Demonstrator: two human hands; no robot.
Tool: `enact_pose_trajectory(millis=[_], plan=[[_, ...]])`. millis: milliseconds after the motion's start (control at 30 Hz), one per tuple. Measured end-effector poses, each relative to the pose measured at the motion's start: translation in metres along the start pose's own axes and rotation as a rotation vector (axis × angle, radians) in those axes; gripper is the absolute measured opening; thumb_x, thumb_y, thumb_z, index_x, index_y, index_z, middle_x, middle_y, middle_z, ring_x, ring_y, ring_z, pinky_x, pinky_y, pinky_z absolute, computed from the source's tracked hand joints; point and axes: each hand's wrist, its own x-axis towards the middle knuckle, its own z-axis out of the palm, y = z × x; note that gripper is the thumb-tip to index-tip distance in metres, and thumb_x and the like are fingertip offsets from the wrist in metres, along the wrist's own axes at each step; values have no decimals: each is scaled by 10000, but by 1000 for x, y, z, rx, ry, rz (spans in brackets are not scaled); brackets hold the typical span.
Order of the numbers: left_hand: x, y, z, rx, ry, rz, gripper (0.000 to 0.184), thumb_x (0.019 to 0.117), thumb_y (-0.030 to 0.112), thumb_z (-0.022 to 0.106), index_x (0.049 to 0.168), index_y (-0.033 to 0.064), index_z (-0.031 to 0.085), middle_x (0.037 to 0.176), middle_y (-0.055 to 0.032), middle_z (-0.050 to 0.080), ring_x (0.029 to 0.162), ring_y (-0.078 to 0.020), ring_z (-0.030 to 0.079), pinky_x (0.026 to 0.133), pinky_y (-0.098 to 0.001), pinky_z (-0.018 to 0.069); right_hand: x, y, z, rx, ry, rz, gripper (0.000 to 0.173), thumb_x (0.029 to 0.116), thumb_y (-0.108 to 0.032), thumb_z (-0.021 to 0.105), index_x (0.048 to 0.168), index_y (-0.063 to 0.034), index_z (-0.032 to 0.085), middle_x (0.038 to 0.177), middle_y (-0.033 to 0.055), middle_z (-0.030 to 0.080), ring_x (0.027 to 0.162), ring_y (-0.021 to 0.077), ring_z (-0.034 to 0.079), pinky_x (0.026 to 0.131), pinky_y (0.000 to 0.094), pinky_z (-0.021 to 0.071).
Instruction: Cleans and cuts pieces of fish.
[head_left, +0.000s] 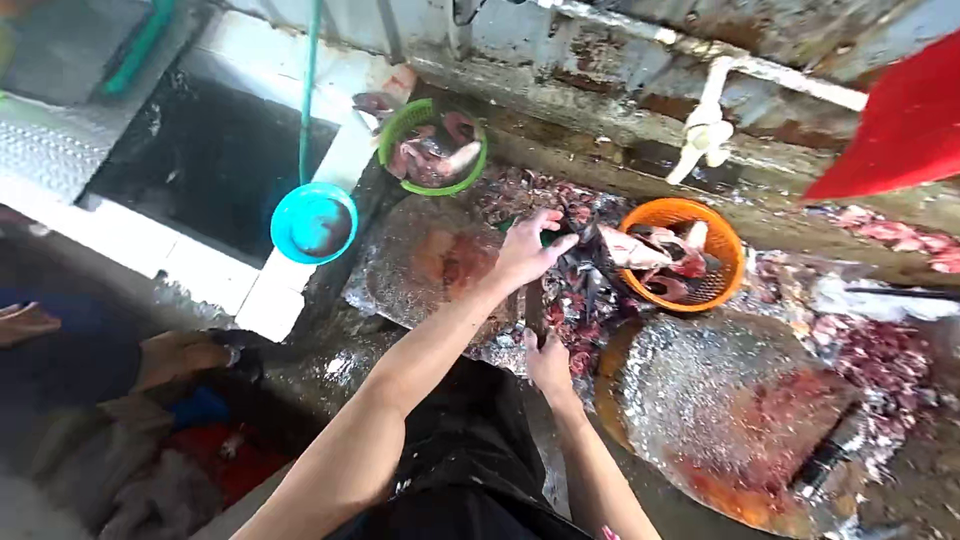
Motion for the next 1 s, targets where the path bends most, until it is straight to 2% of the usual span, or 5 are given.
enact_pose_trajectory(millis=[233, 333, 467, 700, 1000], plan=[[-21, -102, -117, 191, 246, -188, 450, 968, 352, 698, 1302, 54, 653, 1199, -77, 731, 1122, -147, 700, 1016, -368, 571, 5, -5, 6, -310, -136, 15, 520, 1054, -385, 517, 1350, 41, 554, 1073, 244, 707, 1003, 386, 713, 908, 570, 558], [-55, -136, -166, 205, 380, -216, 406, 969, 290, 689, 1286, 39, 648, 1171, -84, 729, 1080, -148, 706, 972, -347, 583, 5, -6, 9, -326, -133, 13, 555, 1056, -386, 514, 1417, 35, 506, 1095, 247, 704, 1018, 392, 708, 924, 570, 551], [-118, -174, -194, 168, 537, -278, 404, 969, 264, 680, 1294, 26, 637, 1172, -94, 726, 1068, -151, 706, 952, -344, 586, 12, -1, 11, -369, -117, -15, 528, 1052, -401, 513, 1336, 41, 567, 1050, 236, 709, 981, 386, 710, 899, 577, 553], [-261, -228, -169, 154, 697, -572, 382, 989, 272, 657, 1318, 80, 638, 1154, -67, 735, 1010, -142, 720, 906, -378, 610, 18, -2, 9, -573, -88, -115, 561, 1055, -407, 522, 1337, 74, 577, 1150, 293, 688, 1082, 430, 689, 976, 589, 524], [-478, -301, -59, 18, 797, -1259, 341, 1018, 277, 616, 1271, 55, 671, 1145, -137, 744, 1056, -264, 727, 968, -514, 574, 23, -16, -2, -848, -112, -120, 598, 1070, -412, 502, 1401, 86, 524, 1255, 351, 631, 1172, 489, 636, 1010, 629, 484]])
